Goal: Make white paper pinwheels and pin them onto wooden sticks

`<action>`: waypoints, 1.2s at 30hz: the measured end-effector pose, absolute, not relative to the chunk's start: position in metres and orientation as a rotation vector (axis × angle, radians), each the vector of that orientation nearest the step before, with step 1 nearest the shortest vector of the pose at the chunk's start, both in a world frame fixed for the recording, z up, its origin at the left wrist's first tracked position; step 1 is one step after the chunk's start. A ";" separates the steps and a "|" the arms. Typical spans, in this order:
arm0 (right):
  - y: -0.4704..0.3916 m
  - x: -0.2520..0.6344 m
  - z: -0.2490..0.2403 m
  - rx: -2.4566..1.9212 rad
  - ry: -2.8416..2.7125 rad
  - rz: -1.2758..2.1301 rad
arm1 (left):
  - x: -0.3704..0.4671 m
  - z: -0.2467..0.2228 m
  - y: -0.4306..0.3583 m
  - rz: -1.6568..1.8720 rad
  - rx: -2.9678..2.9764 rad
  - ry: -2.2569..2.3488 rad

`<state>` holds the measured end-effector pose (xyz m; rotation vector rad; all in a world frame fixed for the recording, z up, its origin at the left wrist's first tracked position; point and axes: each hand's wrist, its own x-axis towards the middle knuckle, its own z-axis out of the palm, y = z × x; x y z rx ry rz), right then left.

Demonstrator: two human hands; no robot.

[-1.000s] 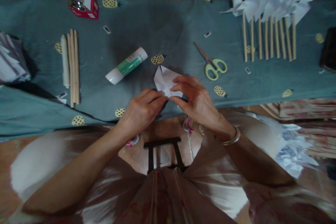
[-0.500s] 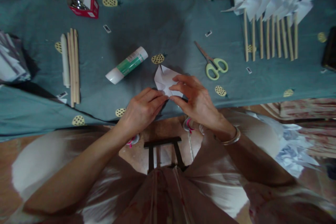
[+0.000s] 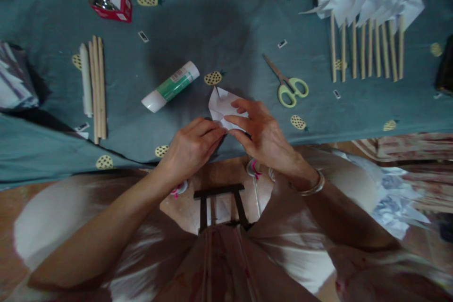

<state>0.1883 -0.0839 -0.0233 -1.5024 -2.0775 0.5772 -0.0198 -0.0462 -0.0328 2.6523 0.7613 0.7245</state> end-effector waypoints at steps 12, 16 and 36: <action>-0.091 0.178 -0.028 -1.534 -2.247 0.326 | -0.019 -0.032 -0.047 0.734 2.643 0.769; -0.092 0.176 -0.036 -1.505 -2.178 0.362 | -0.019 -0.030 -0.048 0.738 2.639 0.768; -0.080 0.192 -0.028 -1.525 -1.812 0.484 | -0.020 -0.034 -0.047 0.711 2.660 0.799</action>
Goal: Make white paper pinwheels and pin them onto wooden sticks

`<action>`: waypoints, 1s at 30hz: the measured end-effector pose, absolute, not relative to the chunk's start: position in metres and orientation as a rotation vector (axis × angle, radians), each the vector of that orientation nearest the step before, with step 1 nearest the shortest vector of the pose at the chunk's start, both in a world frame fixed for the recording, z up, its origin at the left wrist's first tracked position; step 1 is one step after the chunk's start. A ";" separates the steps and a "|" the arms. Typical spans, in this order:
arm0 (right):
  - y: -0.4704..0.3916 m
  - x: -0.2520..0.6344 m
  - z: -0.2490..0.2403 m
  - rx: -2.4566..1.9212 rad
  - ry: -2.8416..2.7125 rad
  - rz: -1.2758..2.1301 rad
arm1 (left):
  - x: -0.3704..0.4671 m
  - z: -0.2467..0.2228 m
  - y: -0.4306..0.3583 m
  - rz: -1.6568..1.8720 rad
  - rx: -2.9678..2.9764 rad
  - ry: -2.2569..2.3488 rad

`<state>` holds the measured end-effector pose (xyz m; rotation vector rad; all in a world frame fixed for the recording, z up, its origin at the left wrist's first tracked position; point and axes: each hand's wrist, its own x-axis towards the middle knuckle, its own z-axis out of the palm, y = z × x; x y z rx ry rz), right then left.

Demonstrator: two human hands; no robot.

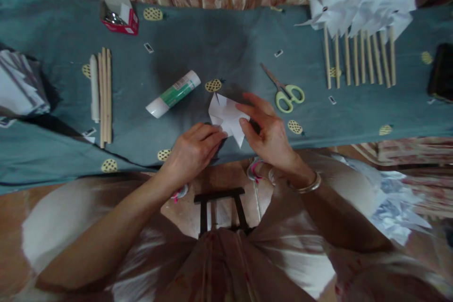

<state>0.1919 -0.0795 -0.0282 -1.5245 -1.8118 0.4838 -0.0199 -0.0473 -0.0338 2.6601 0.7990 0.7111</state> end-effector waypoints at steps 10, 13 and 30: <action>-0.063 0.201 -0.033 -1.559 -1.599 0.628 | -0.026 -0.030 -0.037 0.725 2.693 0.839; -0.065 0.200 -0.035 -1.567 -1.535 0.702 | -0.032 -0.030 -0.028 0.727 2.706 0.916; -0.086 0.176 -0.031 -1.399 -1.554 0.970 | -0.025 -0.028 -0.038 0.659 2.871 0.799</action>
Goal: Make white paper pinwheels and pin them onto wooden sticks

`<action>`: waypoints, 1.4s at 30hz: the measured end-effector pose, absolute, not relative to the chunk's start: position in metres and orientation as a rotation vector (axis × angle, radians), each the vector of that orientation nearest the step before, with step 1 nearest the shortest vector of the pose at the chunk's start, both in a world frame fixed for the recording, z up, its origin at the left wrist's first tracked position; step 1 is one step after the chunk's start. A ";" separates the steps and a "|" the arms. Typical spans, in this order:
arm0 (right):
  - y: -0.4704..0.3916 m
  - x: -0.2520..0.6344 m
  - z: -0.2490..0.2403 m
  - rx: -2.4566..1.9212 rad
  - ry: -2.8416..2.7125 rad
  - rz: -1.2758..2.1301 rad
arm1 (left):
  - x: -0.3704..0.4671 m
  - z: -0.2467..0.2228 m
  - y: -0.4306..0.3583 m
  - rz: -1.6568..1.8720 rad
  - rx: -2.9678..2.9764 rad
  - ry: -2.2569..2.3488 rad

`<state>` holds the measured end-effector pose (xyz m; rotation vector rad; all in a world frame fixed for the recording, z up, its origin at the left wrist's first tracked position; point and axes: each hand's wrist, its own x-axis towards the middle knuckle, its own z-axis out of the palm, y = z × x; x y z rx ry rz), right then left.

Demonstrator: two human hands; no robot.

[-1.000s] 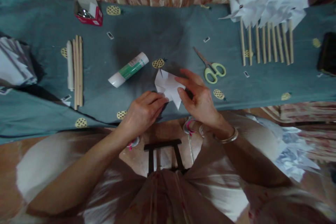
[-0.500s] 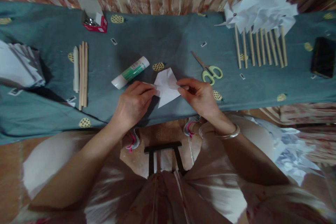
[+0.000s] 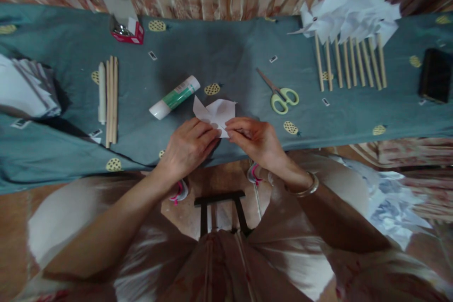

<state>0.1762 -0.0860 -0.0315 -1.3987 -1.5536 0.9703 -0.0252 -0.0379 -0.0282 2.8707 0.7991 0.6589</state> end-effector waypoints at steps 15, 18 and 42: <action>-0.082 0.183 -0.024 -1.329 -1.740 0.881 | -0.031 -0.033 -0.047 0.737 2.701 0.779; -0.080 0.180 -0.025 -1.360 -1.743 0.784 | -0.031 -0.032 -0.048 0.735 2.685 0.821; -0.071 0.169 -0.029 -1.425 -1.830 0.544 | -0.033 -0.035 -0.049 0.745 2.710 0.777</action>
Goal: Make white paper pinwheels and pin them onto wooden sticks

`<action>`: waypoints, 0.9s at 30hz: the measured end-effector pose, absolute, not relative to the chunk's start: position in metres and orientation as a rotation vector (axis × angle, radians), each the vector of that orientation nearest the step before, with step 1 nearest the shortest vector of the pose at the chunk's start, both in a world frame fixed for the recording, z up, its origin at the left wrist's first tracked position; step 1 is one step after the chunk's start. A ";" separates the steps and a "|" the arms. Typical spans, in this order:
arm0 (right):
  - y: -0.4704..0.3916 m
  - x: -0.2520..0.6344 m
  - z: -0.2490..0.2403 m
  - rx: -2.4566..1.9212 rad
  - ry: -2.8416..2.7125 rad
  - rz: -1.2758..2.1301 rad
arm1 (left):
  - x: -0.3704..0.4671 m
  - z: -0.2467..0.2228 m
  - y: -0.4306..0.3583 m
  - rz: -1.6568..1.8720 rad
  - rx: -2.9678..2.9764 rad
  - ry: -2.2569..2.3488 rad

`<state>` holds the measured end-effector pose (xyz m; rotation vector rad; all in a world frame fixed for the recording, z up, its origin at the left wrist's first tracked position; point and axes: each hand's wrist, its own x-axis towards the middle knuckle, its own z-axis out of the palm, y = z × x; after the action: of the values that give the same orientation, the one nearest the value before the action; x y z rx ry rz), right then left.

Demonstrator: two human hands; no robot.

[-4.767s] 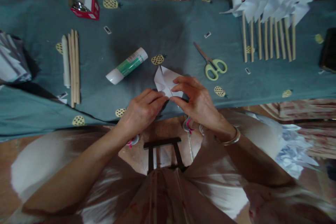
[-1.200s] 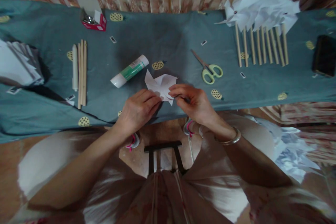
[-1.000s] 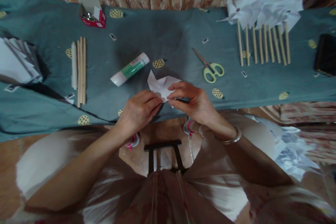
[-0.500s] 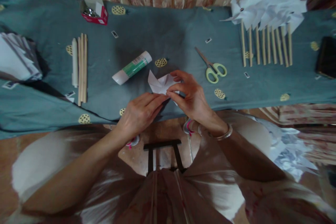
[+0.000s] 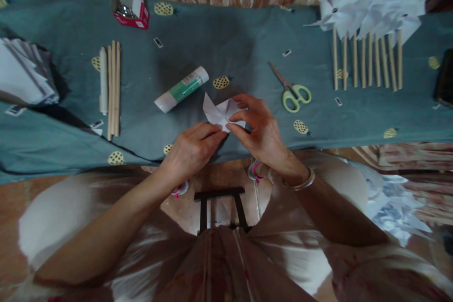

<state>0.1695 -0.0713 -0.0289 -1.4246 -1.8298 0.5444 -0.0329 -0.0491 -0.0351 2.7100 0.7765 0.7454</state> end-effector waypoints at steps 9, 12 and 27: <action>-0.075 0.171 -0.028 -1.454 -1.867 0.557 | -0.033 -0.035 -0.048 0.709 2.679 0.786; -0.076 0.171 -0.029 -1.470 -1.855 0.619 | -0.032 -0.035 -0.048 0.699 2.661 0.779; -0.079 0.170 -0.030 -1.455 -1.863 0.549 | -0.031 -0.035 -0.046 0.764 2.669 0.732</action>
<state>0.1702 -0.0785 -0.0296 -1.4546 -1.8633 0.5492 -0.0310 -0.0460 -0.0352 2.6685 0.7324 0.7637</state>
